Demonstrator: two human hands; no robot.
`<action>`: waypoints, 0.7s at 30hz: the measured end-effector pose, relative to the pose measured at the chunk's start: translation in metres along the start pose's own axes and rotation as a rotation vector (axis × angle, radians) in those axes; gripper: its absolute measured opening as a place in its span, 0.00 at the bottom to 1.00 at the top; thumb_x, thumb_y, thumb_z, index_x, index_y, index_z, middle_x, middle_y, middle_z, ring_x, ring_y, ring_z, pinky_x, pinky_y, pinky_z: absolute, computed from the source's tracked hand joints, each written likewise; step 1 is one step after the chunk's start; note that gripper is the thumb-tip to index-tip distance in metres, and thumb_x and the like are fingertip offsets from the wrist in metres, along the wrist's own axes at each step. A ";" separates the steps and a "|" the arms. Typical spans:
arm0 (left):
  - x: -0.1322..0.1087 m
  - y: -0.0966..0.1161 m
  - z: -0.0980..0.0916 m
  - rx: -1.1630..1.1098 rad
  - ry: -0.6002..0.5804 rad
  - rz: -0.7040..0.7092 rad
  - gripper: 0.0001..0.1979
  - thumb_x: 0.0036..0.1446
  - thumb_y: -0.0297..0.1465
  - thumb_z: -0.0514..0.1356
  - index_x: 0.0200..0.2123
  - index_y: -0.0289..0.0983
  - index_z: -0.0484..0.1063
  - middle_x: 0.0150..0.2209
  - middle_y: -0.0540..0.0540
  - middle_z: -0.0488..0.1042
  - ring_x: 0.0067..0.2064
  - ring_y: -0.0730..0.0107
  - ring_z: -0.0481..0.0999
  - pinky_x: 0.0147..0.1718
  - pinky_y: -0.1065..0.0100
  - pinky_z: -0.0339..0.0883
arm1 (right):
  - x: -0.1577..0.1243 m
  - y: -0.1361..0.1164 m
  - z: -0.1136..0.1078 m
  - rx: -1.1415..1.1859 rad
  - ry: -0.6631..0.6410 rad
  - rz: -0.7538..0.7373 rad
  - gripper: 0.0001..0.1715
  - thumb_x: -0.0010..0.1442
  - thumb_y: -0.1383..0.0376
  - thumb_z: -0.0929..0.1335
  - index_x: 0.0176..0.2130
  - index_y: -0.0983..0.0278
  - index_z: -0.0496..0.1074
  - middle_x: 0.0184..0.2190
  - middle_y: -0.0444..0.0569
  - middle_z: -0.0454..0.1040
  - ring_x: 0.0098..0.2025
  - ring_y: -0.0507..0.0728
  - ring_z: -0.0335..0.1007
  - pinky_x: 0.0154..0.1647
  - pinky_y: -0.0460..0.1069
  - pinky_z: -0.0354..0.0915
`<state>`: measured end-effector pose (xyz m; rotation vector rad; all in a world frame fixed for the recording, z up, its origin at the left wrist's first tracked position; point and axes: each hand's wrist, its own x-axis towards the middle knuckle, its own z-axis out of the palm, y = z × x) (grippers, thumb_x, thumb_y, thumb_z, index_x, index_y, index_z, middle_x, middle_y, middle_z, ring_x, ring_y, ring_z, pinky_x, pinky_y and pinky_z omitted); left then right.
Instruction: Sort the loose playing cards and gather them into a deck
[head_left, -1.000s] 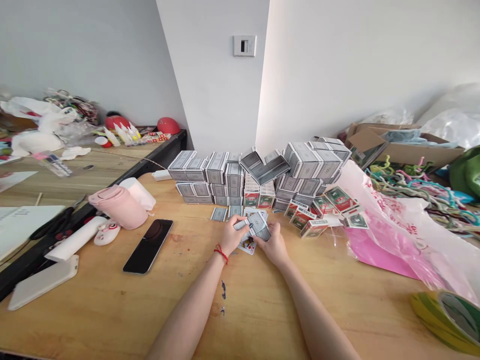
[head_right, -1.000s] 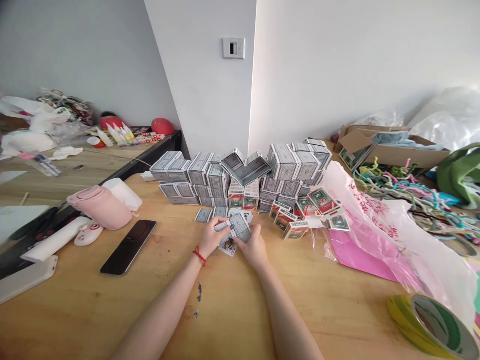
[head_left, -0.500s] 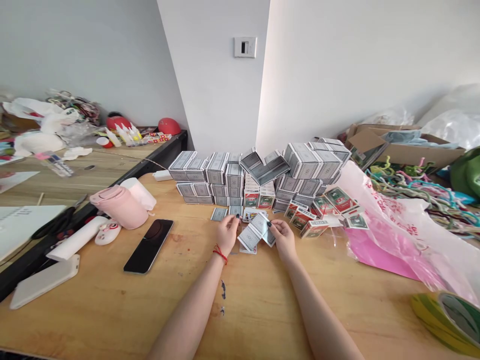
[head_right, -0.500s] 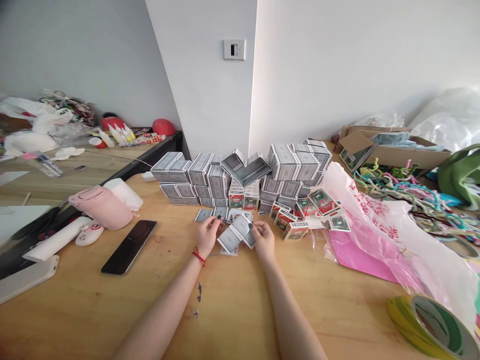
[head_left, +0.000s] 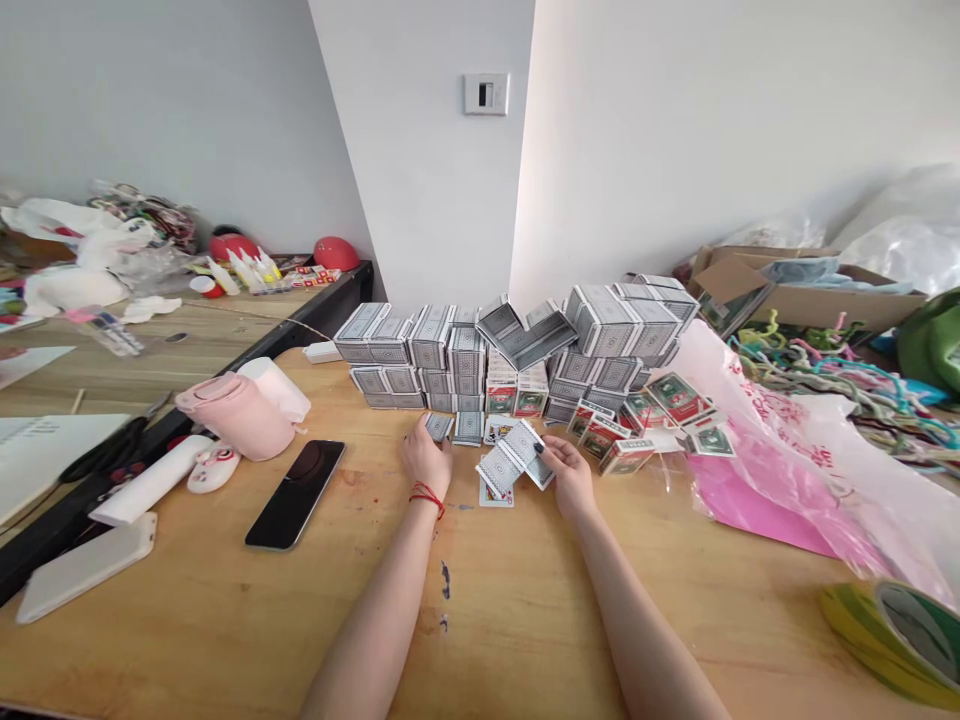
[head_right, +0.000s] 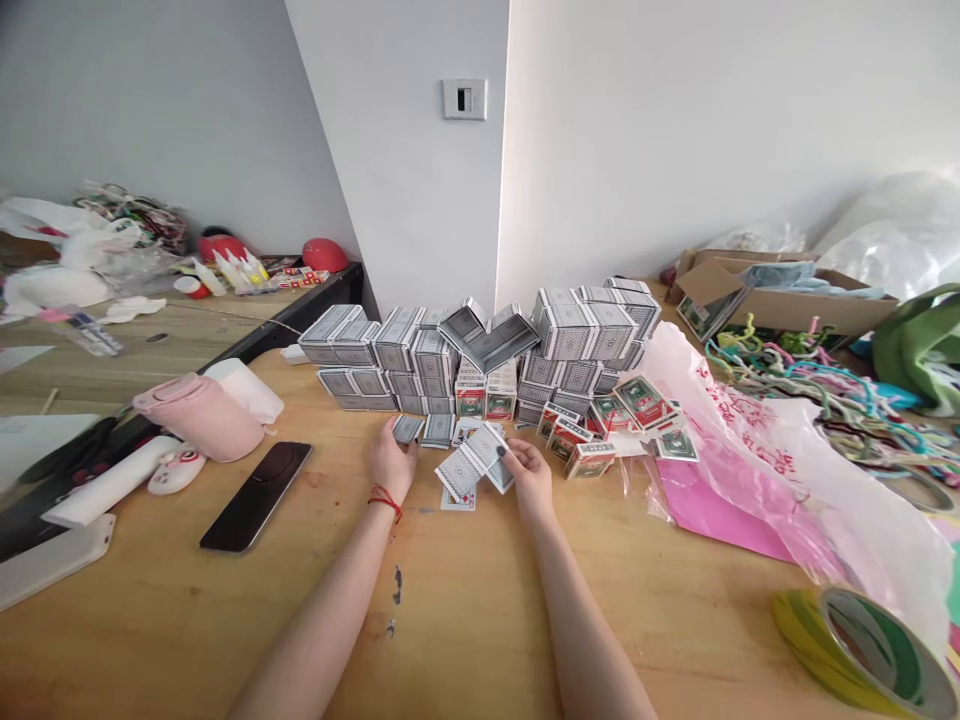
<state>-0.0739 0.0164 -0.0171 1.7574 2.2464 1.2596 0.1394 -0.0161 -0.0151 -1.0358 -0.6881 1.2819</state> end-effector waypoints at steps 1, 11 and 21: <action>0.000 0.002 -0.001 -0.027 0.016 0.011 0.26 0.44 0.27 0.57 0.49 0.34 0.59 0.42 0.38 0.69 0.45 0.55 0.67 0.42 0.57 0.59 | 0.000 -0.001 0.000 0.011 -0.010 0.014 0.19 0.39 0.61 0.72 0.34 0.64 0.69 0.28 0.46 0.74 0.27 0.52 0.68 0.26 0.44 0.62; -0.032 0.049 -0.006 -0.484 -0.233 0.563 0.21 0.51 0.27 0.52 0.51 0.37 0.56 0.51 0.41 0.62 0.53 0.64 0.60 0.50 0.57 0.56 | -0.007 -0.011 0.006 0.176 -0.207 0.226 0.22 0.38 0.67 0.73 0.37 0.63 0.70 0.32 0.46 0.74 0.29 0.52 0.70 0.31 0.46 0.65; -0.033 0.047 -0.010 -0.595 -0.343 0.615 0.13 0.50 0.24 0.53 0.40 0.39 0.67 0.50 0.43 0.62 0.53 0.65 0.60 0.51 0.58 0.58 | -0.010 -0.013 0.007 0.151 -0.270 0.268 0.19 0.39 0.65 0.73 0.34 0.65 0.70 0.28 0.46 0.74 0.27 0.52 0.69 0.29 0.47 0.65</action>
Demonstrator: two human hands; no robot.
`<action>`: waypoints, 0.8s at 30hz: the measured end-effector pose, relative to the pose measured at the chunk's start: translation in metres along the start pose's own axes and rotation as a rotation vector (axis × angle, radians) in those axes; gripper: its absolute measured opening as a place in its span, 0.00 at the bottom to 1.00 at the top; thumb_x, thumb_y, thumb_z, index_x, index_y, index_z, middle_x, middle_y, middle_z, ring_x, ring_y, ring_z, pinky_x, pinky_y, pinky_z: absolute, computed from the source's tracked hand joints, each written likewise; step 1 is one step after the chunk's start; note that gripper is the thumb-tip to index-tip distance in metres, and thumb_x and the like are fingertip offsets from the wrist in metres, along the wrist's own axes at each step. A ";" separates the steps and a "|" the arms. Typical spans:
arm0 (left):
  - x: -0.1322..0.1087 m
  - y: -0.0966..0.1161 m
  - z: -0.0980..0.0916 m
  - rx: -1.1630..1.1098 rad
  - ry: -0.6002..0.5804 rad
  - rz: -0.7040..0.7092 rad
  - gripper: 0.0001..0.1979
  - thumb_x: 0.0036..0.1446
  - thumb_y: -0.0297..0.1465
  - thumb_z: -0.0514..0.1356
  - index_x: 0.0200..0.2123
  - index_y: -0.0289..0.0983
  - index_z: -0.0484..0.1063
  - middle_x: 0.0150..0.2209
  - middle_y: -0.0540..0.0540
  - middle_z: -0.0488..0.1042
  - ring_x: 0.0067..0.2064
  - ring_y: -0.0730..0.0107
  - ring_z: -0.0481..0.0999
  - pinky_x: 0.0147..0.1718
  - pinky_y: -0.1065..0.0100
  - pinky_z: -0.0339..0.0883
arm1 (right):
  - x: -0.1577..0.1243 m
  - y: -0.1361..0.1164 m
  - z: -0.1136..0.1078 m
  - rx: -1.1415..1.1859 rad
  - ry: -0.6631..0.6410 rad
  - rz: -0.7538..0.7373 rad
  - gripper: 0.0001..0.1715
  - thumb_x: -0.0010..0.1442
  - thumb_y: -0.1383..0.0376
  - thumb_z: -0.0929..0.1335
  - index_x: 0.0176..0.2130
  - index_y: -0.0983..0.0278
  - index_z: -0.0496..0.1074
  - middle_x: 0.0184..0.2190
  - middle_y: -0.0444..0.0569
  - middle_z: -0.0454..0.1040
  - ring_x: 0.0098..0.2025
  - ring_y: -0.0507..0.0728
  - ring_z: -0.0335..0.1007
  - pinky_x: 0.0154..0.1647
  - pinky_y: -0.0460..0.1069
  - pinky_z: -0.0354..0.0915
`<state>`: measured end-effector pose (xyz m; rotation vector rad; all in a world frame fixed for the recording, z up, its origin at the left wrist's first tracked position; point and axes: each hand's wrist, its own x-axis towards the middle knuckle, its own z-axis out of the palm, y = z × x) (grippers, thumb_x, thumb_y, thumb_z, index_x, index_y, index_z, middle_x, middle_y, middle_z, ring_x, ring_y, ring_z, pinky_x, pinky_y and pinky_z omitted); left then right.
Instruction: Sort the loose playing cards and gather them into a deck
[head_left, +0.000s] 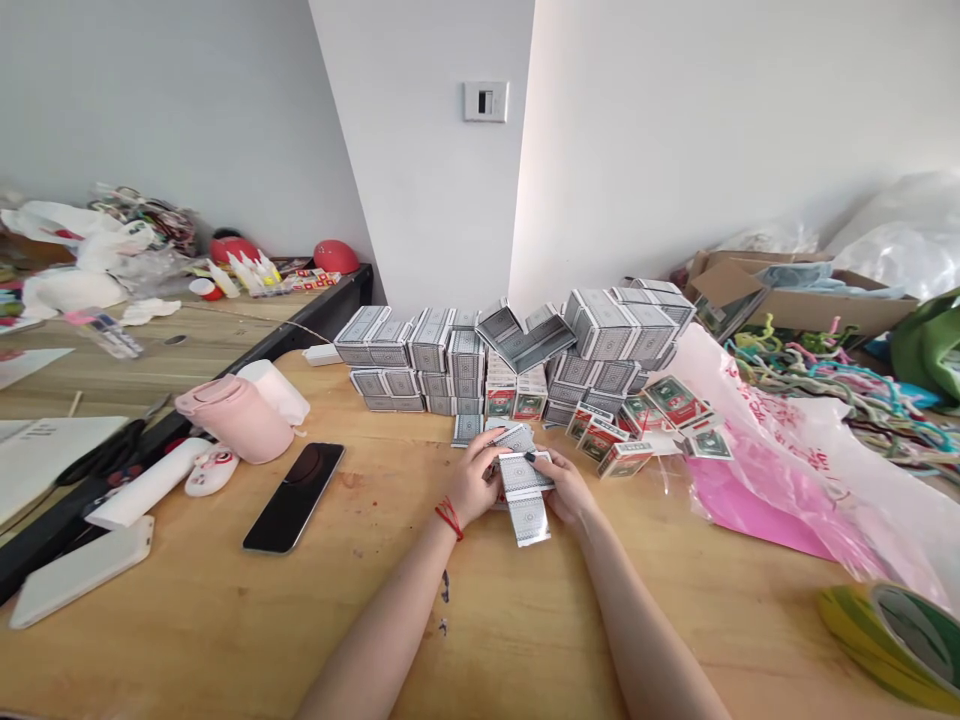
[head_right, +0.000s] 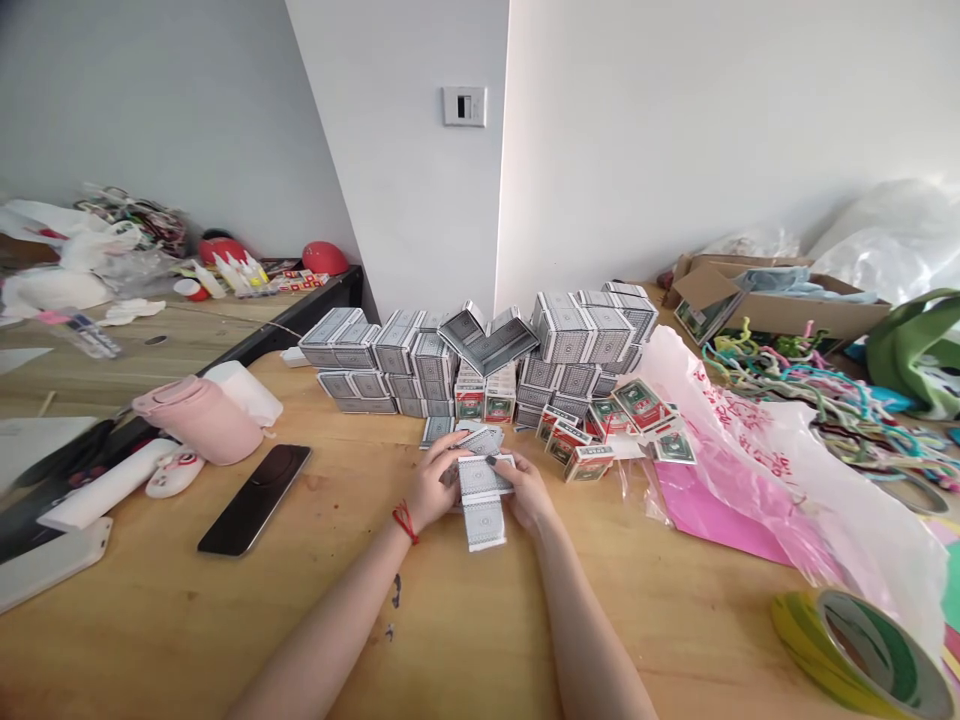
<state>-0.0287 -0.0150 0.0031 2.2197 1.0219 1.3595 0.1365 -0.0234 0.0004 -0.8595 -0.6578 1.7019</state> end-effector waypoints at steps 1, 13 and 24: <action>0.000 -0.001 0.000 -0.016 0.019 -0.006 0.12 0.50 0.23 0.52 0.38 0.39 0.68 0.50 0.43 0.63 0.53 0.65 0.60 0.50 0.58 0.58 | 0.000 0.001 0.001 -0.007 0.019 -0.015 0.18 0.39 0.64 0.73 0.33 0.65 0.70 0.26 0.45 0.73 0.26 0.52 0.68 0.28 0.46 0.64; 0.000 -0.001 0.004 -0.112 0.121 -0.319 0.14 0.54 0.32 0.49 0.20 0.35 0.66 0.31 0.46 0.66 0.36 0.71 0.67 0.36 0.68 0.61 | 0.009 0.012 0.003 0.058 0.252 -0.183 0.14 0.38 0.63 0.72 0.29 0.64 0.69 0.24 0.43 0.72 0.25 0.51 0.66 0.27 0.46 0.63; 0.002 -0.014 0.003 -0.378 0.053 -0.588 0.15 0.48 0.38 0.54 0.18 0.35 0.57 0.18 0.55 0.53 0.21 0.79 0.54 0.21 0.75 0.48 | 0.012 0.015 -0.001 0.066 0.319 -0.272 0.14 0.42 0.58 0.71 0.26 0.62 0.65 0.21 0.41 0.70 0.24 0.50 0.67 0.24 0.46 0.65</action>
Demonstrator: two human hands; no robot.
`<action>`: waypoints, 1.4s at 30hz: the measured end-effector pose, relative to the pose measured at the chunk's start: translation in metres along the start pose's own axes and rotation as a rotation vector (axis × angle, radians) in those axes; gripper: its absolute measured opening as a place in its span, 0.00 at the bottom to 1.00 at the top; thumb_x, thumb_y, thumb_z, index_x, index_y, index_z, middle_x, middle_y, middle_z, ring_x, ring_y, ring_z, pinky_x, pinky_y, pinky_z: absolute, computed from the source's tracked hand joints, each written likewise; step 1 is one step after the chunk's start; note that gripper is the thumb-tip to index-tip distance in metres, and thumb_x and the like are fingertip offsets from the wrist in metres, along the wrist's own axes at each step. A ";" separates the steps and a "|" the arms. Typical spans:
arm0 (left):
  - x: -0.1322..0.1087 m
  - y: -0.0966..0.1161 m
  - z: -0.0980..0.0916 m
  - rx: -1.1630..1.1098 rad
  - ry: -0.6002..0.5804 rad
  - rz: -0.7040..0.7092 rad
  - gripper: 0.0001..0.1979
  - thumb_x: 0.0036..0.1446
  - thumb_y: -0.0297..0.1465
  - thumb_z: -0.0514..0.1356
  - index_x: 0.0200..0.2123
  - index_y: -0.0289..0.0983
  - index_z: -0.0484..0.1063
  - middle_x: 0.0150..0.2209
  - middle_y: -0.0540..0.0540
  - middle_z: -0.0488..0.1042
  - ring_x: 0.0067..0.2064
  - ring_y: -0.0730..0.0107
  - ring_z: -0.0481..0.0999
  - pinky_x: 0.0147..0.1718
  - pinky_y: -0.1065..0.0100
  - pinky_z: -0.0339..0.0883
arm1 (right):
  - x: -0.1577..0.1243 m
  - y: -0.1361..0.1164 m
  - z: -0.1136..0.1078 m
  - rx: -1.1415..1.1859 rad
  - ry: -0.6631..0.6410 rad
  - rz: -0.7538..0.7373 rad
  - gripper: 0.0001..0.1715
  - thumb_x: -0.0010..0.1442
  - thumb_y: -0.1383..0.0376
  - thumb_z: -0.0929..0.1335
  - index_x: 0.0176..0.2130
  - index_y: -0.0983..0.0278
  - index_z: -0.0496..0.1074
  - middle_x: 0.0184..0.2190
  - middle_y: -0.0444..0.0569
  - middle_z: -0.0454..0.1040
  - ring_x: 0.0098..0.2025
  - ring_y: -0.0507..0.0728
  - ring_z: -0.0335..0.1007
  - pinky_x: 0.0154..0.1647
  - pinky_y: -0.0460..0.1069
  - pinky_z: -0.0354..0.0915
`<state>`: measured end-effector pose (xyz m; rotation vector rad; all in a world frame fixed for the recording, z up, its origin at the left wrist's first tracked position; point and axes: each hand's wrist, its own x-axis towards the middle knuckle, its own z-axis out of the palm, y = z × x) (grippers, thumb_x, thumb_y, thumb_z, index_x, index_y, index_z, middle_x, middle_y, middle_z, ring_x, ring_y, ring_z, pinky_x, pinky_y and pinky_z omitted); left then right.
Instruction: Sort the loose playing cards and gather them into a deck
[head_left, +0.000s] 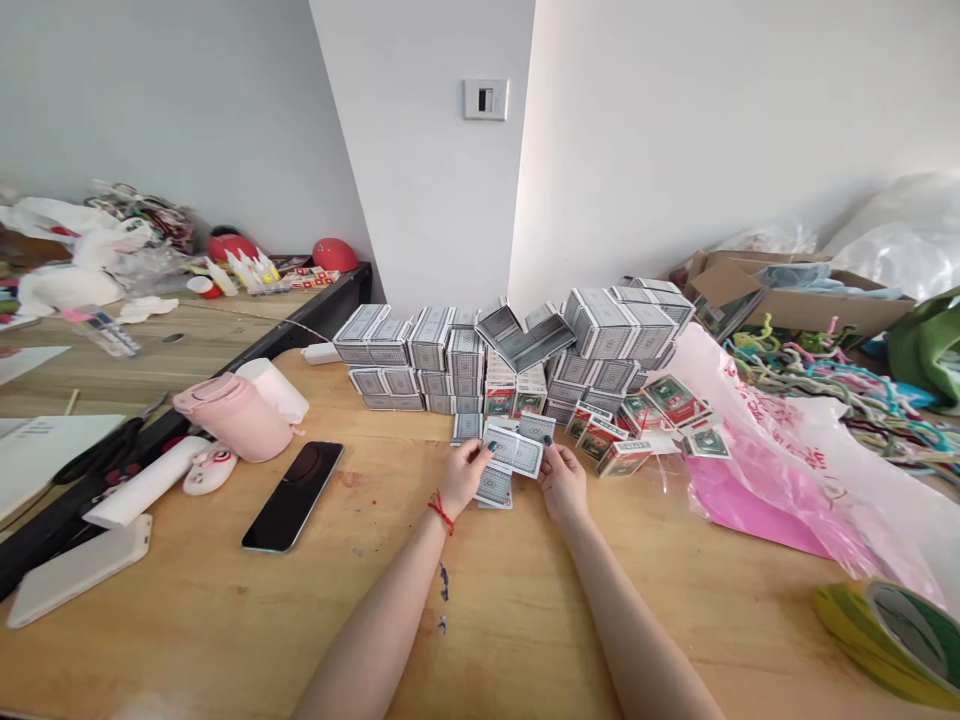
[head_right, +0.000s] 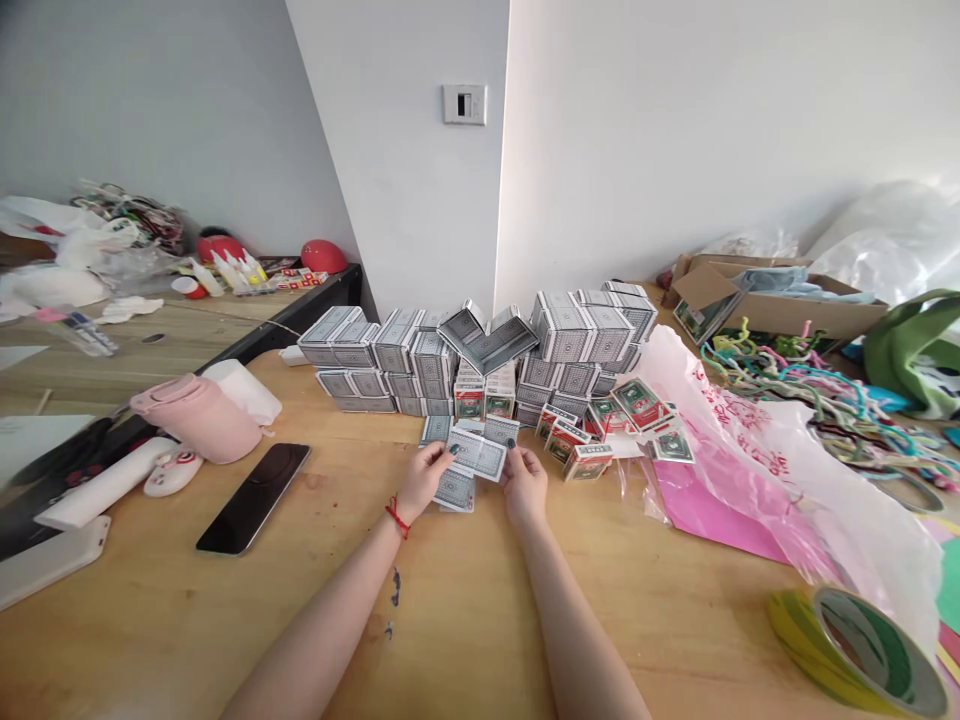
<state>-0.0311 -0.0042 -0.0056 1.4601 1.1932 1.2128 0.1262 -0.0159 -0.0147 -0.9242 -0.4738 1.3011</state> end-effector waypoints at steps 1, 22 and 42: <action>0.002 -0.002 -0.001 -0.036 0.045 -0.019 0.15 0.49 0.39 0.54 0.18 0.35 0.57 0.18 0.55 0.53 0.21 0.79 0.54 0.20 0.75 0.48 | 0.000 0.000 0.000 0.006 -0.005 0.001 0.15 0.42 0.57 0.71 0.26 0.62 0.64 0.21 0.42 0.70 0.25 0.51 0.68 0.26 0.47 0.66; 0.007 -0.008 -0.010 -0.014 0.350 -0.033 0.15 0.51 0.41 0.52 0.22 0.35 0.59 0.18 0.55 0.54 0.20 0.79 0.53 0.19 0.75 0.48 | -0.005 0.001 0.001 -0.160 -0.146 -0.019 0.17 0.44 0.54 0.69 0.26 0.63 0.62 0.18 0.42 0.69 0.15 0.48 0.61 0.17 0.46 0.64; 0.006 -0.001 -0.012 -0.018 0.206 0.070 0.18 0.50 0.37 0.54 0.43 0.34 0.67 0.26 0.47 0.69 0.29 0.72 0.67 0.25 0.73 0.61 | -0.010 -0.002 0.007 -0.179 -0.214 0.003 0.23 0.44 0.53 0.68 0.38 0.61 0.61 0.20 0.43 0.72 0.16 0.51 0.64 0.17 0.46 0.62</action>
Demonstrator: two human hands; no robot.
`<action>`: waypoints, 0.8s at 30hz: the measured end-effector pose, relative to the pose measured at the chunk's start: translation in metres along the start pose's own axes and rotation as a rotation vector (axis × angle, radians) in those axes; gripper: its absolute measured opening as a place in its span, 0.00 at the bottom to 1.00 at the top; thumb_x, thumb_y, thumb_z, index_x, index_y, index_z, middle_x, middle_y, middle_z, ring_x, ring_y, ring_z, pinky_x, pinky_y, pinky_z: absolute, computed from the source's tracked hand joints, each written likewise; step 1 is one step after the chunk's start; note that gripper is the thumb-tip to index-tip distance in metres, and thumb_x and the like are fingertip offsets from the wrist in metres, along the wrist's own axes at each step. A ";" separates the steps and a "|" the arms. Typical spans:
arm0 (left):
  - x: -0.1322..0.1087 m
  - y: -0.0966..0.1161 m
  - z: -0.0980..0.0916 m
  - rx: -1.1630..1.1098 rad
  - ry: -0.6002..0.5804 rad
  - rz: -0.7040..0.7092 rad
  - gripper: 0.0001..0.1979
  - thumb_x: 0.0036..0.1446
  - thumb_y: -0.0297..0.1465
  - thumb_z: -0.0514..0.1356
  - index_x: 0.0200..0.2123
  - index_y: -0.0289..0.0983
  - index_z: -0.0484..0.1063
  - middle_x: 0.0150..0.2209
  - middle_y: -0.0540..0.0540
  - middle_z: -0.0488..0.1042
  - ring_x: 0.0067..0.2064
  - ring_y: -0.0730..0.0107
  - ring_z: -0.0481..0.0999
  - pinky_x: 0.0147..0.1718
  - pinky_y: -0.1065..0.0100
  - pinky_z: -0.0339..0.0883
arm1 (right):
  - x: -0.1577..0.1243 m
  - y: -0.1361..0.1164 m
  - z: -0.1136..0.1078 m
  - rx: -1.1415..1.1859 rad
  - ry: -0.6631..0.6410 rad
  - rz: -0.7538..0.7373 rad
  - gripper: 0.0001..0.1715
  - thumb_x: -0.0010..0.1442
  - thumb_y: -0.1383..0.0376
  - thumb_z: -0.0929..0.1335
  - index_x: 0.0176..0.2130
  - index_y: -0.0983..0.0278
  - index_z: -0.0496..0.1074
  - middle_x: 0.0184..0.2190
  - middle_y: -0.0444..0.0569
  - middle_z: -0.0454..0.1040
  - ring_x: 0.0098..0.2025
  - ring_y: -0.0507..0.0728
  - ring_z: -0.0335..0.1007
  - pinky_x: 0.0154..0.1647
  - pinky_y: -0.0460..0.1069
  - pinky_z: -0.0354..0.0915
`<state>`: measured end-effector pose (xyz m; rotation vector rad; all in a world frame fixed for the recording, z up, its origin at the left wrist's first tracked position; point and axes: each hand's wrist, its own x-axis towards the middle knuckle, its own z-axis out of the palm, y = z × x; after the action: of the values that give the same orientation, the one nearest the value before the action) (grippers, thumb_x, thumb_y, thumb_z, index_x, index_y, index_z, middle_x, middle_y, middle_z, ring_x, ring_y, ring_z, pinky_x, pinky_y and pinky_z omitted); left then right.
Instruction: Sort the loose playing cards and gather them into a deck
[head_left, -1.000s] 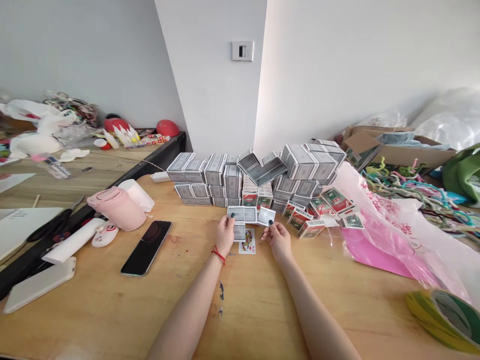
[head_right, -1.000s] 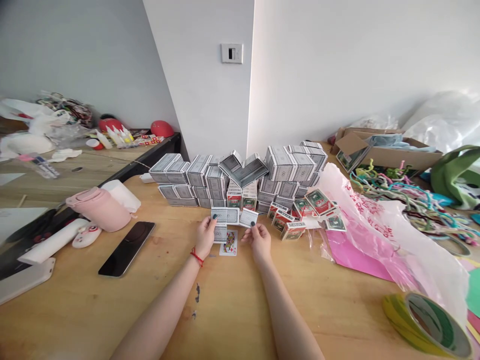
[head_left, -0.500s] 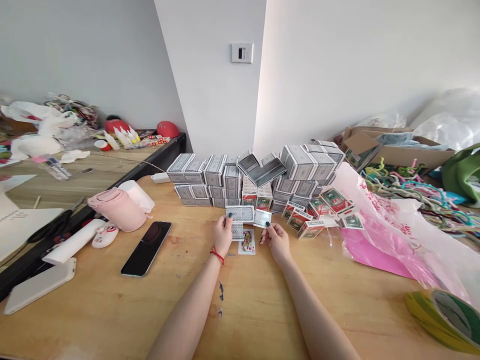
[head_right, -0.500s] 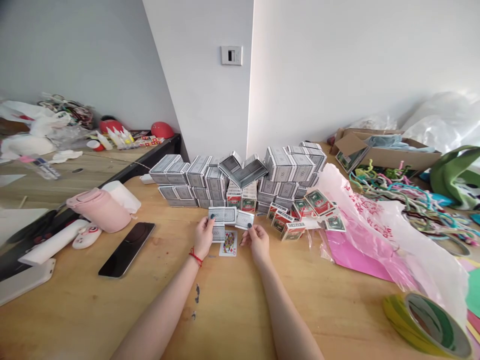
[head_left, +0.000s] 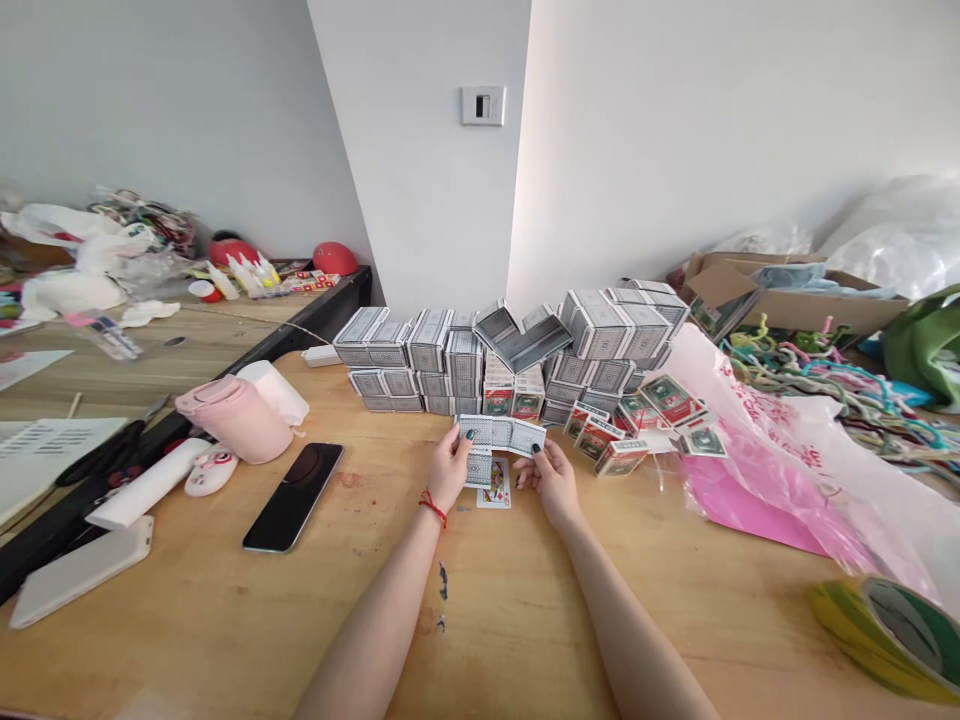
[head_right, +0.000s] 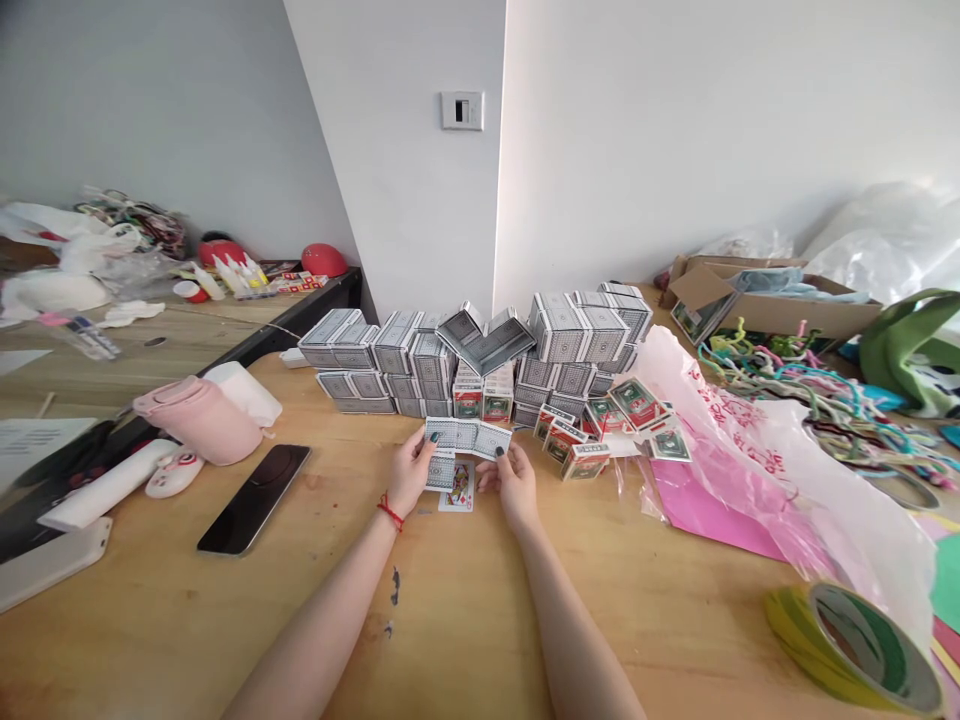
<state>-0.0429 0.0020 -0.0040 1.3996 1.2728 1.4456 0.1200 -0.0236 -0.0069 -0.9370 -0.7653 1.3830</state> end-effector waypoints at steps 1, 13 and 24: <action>0.000 0.000 0.000 -0.002 -0.011 -0.007 0.20 0.51 0.37 0.53 0.46 0.34 0.64 0.25 0.48 0.69 0.28 0.72 0.67 0.24 0.73 0.61 | 0.000 0.000 0.000 -0.005 -0.004 -0.002 0.24 0.44 0.53 0.68 0.39 0.61 0.61 0.20 0.44 0.72 0.16 0.51 0.64 0.17 0.46 0.62; 0.000 -0.006 0.001 -0.045 -0.055 -0.035 0.23 0.50 0.35 0.54 0.51 0.35 0.62 0.24 0.48 0.71 0.30 0.69 0.70 0.27 0.70 0.65 | -0.005 -0.004 0.003 -0.071 -0.014 -0.051 0.43 0.47 0.57 0.67 0.57 0.56 0.43 0.21 0.39 0.70 0.15 0.50 0.64 0.17 0.46 0.62; 0.007 -0.007 -0.011 -0.096 -0.191 -0.128 0.24 0.49 0.33 0.55 0.51 0.35 0.61 0.28 0.47 0.71 0.32 0.71 0.69 0.27 0.72 0.62 | -0.008 -0.012 -0.001 -0.166 -0.217 -0.005 0.29 0.47 0.58 0.68 0.47 0.59 0.56 0.20 0.43 0.71 0.16 0.52 0.65 0.17 0.47 0.62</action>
<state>-0.0556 0.0083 -0.0079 1.3329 1.1362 1.2389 0.1260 -0.0315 0.0037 -0.9205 -1.0591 1.4488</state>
